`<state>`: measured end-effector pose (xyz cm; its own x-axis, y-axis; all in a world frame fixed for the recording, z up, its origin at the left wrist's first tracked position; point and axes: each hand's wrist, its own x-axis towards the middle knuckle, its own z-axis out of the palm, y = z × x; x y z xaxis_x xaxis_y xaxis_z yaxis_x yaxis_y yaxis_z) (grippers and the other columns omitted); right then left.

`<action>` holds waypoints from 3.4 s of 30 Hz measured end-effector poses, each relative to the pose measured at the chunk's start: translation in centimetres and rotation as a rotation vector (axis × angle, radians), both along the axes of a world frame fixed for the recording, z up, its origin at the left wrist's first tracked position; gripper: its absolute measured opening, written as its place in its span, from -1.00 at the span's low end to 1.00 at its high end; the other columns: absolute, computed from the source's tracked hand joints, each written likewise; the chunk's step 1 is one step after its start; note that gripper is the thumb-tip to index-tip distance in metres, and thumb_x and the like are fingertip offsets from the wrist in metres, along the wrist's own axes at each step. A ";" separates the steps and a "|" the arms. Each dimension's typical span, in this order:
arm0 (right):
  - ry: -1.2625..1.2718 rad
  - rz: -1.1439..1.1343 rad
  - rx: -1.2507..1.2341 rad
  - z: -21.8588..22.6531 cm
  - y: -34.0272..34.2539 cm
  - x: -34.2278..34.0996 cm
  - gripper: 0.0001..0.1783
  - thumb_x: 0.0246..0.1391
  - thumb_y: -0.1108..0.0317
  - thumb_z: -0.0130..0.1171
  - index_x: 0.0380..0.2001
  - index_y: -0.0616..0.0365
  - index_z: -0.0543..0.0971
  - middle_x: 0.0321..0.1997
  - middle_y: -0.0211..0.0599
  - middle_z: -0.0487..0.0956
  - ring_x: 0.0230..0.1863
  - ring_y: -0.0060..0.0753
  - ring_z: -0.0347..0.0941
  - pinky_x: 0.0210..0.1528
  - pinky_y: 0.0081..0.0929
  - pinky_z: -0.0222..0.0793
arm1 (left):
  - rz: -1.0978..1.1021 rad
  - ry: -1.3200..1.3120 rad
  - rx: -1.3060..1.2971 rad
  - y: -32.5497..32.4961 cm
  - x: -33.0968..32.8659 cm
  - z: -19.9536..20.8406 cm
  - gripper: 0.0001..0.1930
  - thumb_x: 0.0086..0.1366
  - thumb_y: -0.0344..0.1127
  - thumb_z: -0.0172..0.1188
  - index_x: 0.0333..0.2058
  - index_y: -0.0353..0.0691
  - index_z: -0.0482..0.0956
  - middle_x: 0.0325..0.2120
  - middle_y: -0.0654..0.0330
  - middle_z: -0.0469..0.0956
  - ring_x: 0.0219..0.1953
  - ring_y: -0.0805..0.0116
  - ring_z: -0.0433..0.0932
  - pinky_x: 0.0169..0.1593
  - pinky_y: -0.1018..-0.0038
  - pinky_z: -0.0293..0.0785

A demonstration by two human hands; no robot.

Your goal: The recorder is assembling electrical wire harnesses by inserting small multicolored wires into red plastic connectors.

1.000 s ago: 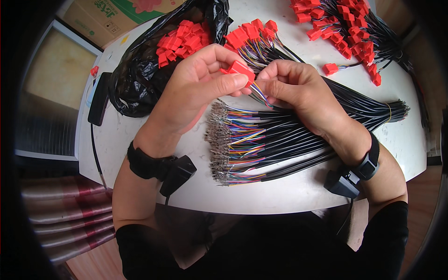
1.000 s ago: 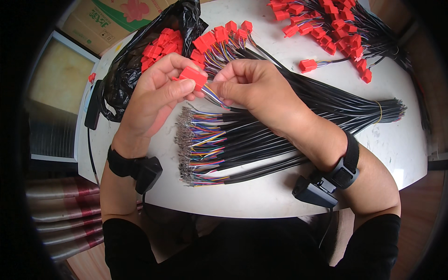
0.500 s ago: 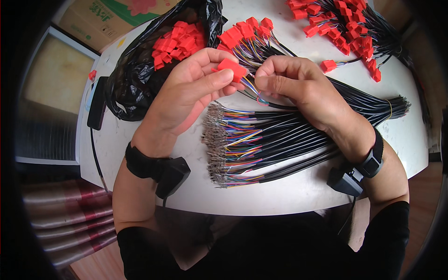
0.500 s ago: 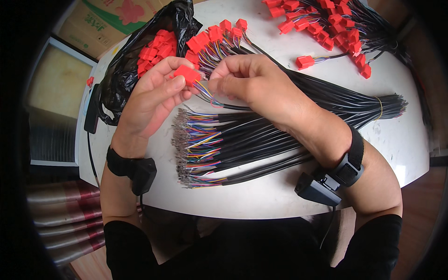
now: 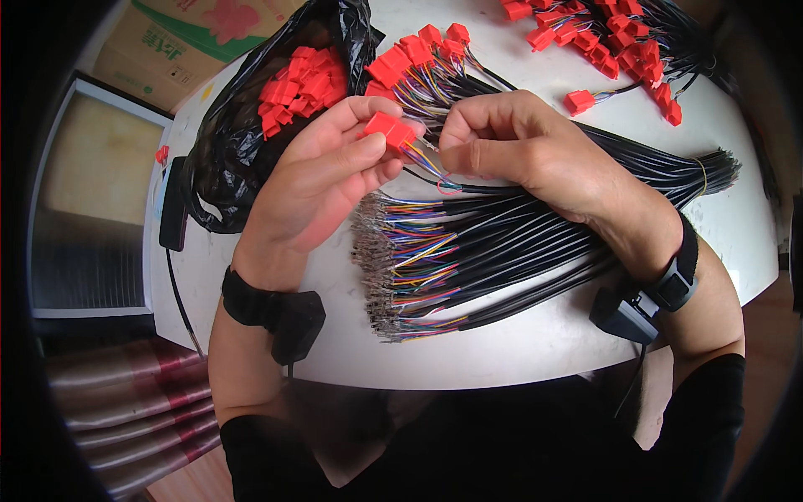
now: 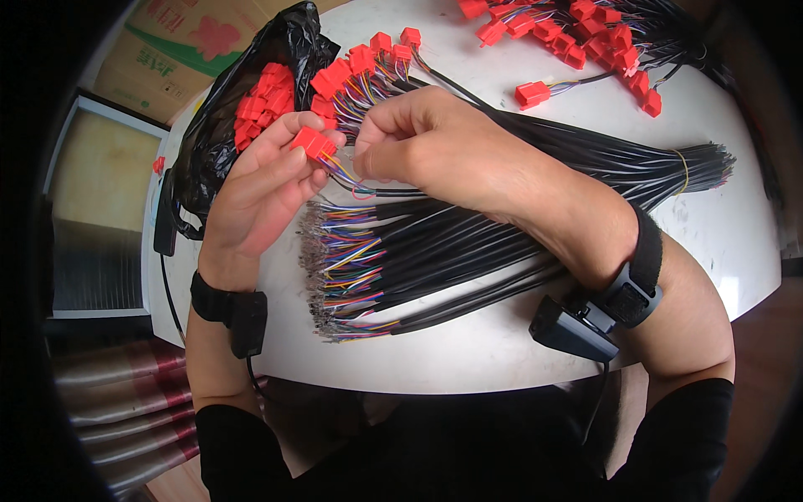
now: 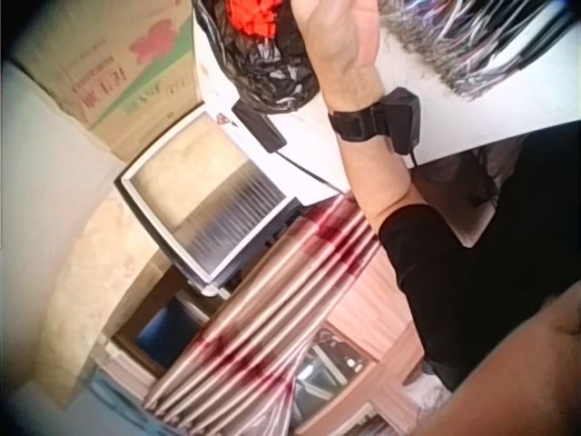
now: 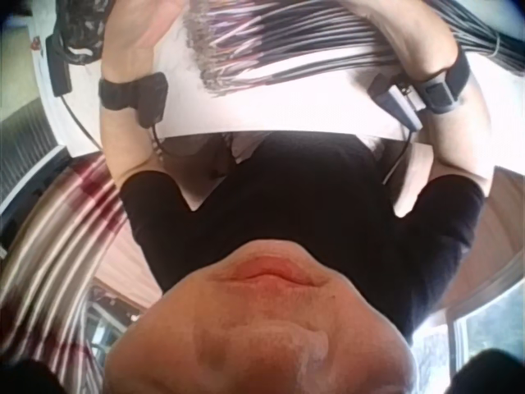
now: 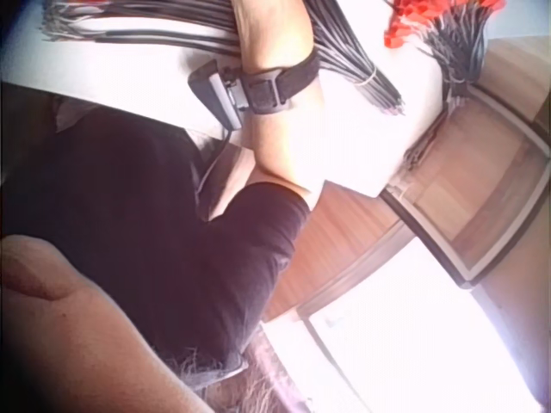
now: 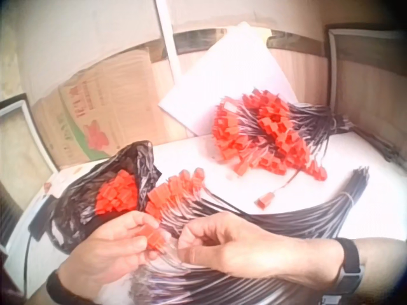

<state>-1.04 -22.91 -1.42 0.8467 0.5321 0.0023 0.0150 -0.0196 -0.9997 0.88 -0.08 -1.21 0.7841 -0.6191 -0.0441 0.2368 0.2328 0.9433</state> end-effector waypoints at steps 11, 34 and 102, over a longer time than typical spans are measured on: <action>-0.007 -0.007 -0.050 0.3 0.2 -0.1 -0.91 0.07 0.45 0.09 -0.45 0.26 0.49 -0.47 -0.49 0.48 -0.38 -0.76 0.36 -0.26 -0.77 0.25 | 0.004 0.017 0.000 0.3 0.0 0.1 -0.64 0.29 -0.41 0.03 0.03 -0.31 0.24 -0.06 -0.01 0.41 -0.10 0.45 0.42 -0.02 0.57 0.34; -0.010 -0.008 0.027 0.3 0.0 -0.1 -0.88 0.07 0.42 0.10 -0.49 0.23 0.47 -0.49 -0.53 0.46 -0.42 -0.78 0.32 -0.32 -0.79 0.20 | 0.021 0.044 -0.035 0.1 -0.2 0.3 -0.63 0.29 -0.39 0.05 0.04 -0.32 0.24 -0.07 0.01 0.39 -0.10 0.45 0.41 -0.03 0.58 0.36; 0.026 -0.061 0.049 -0.1 1.3 -1.2 -0.83 0.17 0.37 0.06 -0.40 0.25 0.50 -0.50 -0.55 0.43 -0.46 -0.79 0.27 -0.38 -0.76 0.20 | -0.005 -0.175 0.099 -0.3 -0.8 0.9 -0.64 0.25 -0.38 0.12 0.02 -0.33 0.40 -0.17 0.25 0.49 -0.19 0.60 0.41 -0.13 0.63 0.33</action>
<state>-2.25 -21.58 -1.51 0.8775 0.4795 0.0047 -0.0106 0.0292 -0.9995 0.10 -0.34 -0.29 0.7821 -0.6223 0.0318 0.0682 0.1363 0.9883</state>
